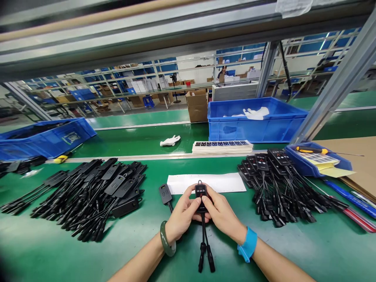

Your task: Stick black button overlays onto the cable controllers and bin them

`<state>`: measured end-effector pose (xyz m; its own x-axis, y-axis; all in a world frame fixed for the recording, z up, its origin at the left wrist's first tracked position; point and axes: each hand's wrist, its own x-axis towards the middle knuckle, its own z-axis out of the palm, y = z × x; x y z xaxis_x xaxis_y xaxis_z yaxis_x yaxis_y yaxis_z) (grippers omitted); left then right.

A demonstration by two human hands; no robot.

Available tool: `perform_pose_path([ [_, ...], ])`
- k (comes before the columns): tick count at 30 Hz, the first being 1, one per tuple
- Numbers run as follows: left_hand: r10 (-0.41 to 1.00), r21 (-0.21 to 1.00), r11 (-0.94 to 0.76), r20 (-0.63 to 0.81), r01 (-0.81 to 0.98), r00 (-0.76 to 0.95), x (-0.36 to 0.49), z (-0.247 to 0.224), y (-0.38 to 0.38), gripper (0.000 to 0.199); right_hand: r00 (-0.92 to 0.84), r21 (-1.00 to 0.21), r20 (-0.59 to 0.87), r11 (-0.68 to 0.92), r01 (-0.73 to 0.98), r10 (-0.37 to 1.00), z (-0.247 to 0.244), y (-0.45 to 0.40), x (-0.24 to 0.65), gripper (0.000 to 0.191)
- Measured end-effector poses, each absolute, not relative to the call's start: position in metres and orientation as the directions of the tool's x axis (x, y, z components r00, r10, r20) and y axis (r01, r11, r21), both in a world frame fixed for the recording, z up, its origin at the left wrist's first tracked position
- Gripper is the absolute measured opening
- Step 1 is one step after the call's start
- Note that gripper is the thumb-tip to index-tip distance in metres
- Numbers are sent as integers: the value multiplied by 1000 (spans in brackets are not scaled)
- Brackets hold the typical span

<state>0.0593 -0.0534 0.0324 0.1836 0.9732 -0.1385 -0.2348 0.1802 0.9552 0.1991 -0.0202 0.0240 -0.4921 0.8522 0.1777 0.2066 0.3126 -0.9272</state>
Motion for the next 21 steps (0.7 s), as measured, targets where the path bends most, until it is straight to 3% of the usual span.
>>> perform_pose_path([
  [3,974,937,205,-167,-283,151,61,33,-52,59,-441,-869,244,397,296,864,20,-23,197,45],
  [6,977,894,202,-156,-401,145,59,35,-51,60,-430,-709,372,551,440,822,17,-22,196,59],
  [8,974,894,189,-118,-407,192,55,36,-50,62,-436,-610,434,613,501,788,24,-16,201,58],
  [10,980,975,89,-49,-206,194,49,34,-48,59,-369,-534,506,619,576,780,40,-5,216,47],
  [12,984,973,-117,86,201,157,43,30,-46,51,-238,-440,570,537,720,786,62,11,242,39],
  [15,952,659,-306,217,687,216,38,22,-45,44,-24,-219,561,177,959,828,91,42,298,36],
  [18,953,447,-302,122,842,278,42,20,-45,48,65,-180,524,36,983,849,100,70,352,35],
  [21,958,355,-280,46,892,283,48,23,-47,52,68,-170,486,18,985,872,94,84,384,31],
])
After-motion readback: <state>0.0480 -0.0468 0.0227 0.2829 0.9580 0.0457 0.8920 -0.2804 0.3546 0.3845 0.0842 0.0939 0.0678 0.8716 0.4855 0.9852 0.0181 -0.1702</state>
